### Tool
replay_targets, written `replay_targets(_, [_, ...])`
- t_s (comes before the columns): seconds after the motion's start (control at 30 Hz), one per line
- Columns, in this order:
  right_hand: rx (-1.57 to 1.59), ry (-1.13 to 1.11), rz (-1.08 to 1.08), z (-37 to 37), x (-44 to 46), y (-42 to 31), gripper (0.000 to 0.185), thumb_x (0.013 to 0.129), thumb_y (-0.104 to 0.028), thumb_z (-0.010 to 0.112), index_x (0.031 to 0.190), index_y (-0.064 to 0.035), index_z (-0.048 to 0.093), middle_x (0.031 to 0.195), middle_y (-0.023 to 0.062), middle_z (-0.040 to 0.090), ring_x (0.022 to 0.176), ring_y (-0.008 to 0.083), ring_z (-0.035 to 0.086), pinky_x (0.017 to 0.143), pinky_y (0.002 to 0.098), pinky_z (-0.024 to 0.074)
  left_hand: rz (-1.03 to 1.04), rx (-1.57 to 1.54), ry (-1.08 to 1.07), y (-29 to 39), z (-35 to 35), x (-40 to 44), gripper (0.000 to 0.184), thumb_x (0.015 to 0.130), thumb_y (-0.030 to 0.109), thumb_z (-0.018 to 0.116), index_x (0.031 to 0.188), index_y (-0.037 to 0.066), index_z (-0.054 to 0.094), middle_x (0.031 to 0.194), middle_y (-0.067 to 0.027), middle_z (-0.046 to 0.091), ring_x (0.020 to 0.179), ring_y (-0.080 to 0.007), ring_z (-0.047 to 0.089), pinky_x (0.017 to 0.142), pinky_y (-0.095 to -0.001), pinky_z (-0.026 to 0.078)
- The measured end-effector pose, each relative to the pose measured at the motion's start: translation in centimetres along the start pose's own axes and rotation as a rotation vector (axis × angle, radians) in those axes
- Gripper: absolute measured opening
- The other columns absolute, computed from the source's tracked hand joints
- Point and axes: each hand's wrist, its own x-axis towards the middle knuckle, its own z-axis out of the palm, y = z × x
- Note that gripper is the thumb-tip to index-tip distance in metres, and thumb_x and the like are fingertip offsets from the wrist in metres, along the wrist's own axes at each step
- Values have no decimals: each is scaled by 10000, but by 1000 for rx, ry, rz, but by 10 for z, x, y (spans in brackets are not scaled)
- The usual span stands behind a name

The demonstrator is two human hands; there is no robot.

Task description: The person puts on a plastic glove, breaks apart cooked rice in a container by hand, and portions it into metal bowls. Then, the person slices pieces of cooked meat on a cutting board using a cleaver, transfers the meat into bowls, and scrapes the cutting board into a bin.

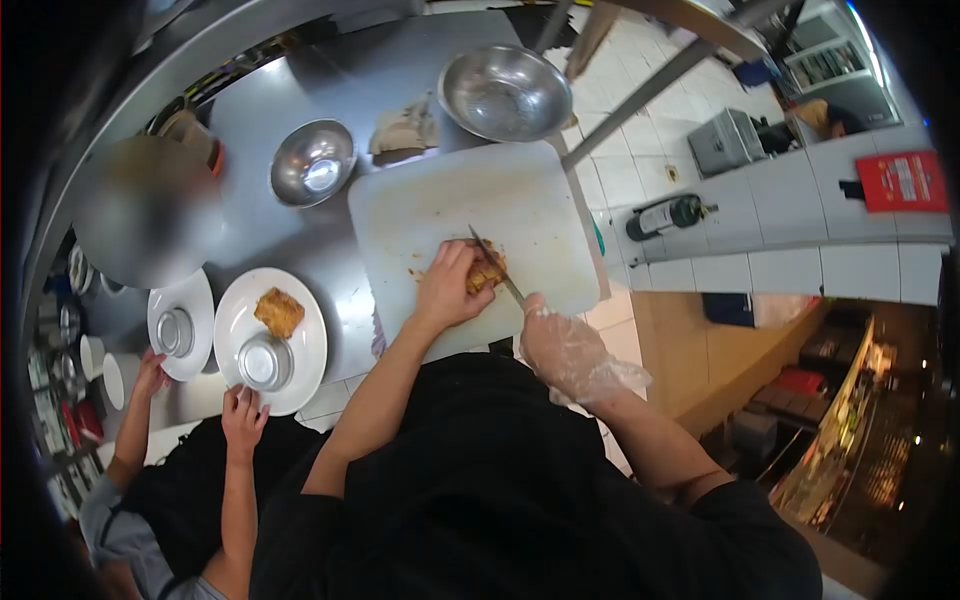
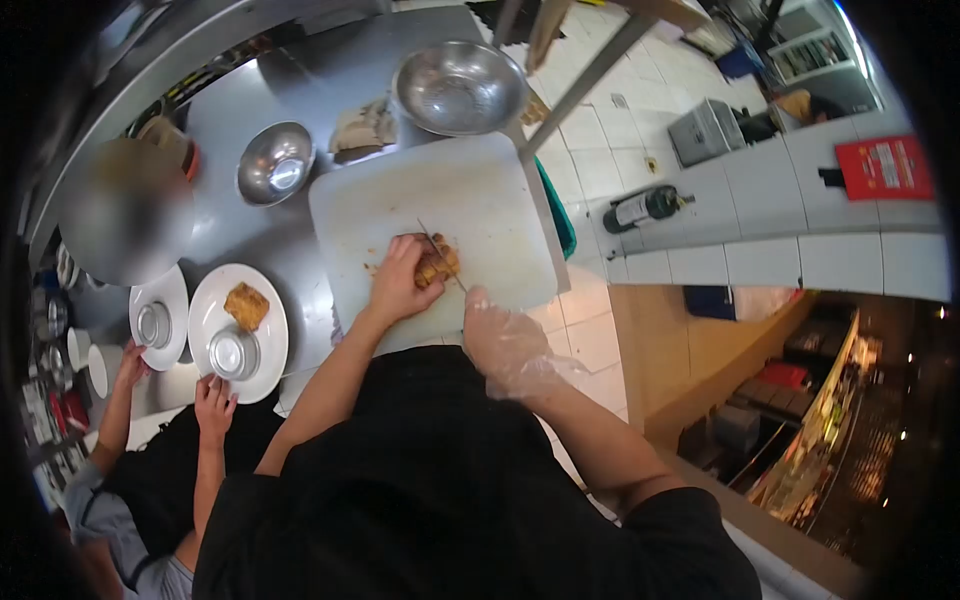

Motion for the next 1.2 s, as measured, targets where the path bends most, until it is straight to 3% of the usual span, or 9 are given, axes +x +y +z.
replay_targets(0.2, [19,129,-174,62,45,16,124,1037,-93,536,1121,-3,532,863,230,768,832,423,791,693,534,632,41,40,50,6,0,6,456,741,126,825,1132,19,616,1189,-175,623,1171,-419,578,999,-495,528])
replay_targets(0.3, [85,504,-285,81,57,29,225,1032,-191,589,1111,5,513,719,227,724,664,437,749,599,551,603,6,35,-4,4,0,2,486,757,149,849,1165,25,613,1229,-175,626,1201,-414,572,1032,-487,519])
replay_targets(0.37, [136,281,-151,49,32,37,151,1037,-124,553,1107,7,525,821,213,760,710,433,759,619,541,607,-17,21,-10,0,-4,4,608,773,225,907,1270,32,616,1335,-168,605,1263,-414,547,1078,-485,499])
replay_targets(0.53, [486,452,-129,74,5,99,237,1084,-221,541,1112,14,538,762,240,717,560,388,696,522,523,551,162,237,-182,29,-32,40,720,833,444,882,1400,91,612,1457,-151,551,1342,-417,506,1144,-527,446])
replay_targets(0.6, [1147,80,79,89,3,117,274,1104,-247,527,1174,16,566,687,145,651,458,249,618,440,423,495,260,350,-280,32,-30,49,736,850,507,855,1424,114,614,1480,-150,537,1357,-420,497,1157,-543,431])
replay_targets(0.7, [1380,-3,4,125,2,126,288,1110,-234,518,1222,23,586,653,52,579,428,145,535,410,333,445,357,489,-457,17,-14,44,658,910,540,780,1404,132,635,1476,-146,550,1373,-412,493,1163,-545,422])
replay_targets(0.83, [1518,-78,1,155,9,101,362,1133,-289,545,1356,-3,556,680,51,582,396,137,506,383,327,435,168,419,-276,29,4,22,489,946,435,759,1312,119,686,1415,-147,591,1344,-403,517,1125,-527,450])
replay_targets(1.07, [1253,-33,121,148,27,39,298,1125,-272,534,1150,24,563,619,77,581,406,175,570,378,361,460,30,370,195,16,44,15,358,872,275,820,1160,94,708,1248,-155,629,1155,-394,610,1017,-509,524])
replay_targets(1.2, [1278,-20,-37,152,38,26,299,1142,-267,516,1116,31,500,622,81,558,380,182,549,354,350,435,-38,388,368,26,39,10,347,878,254,812,1168,92,713,1270,-159,625,1158,-393,607,1005,-480,539])
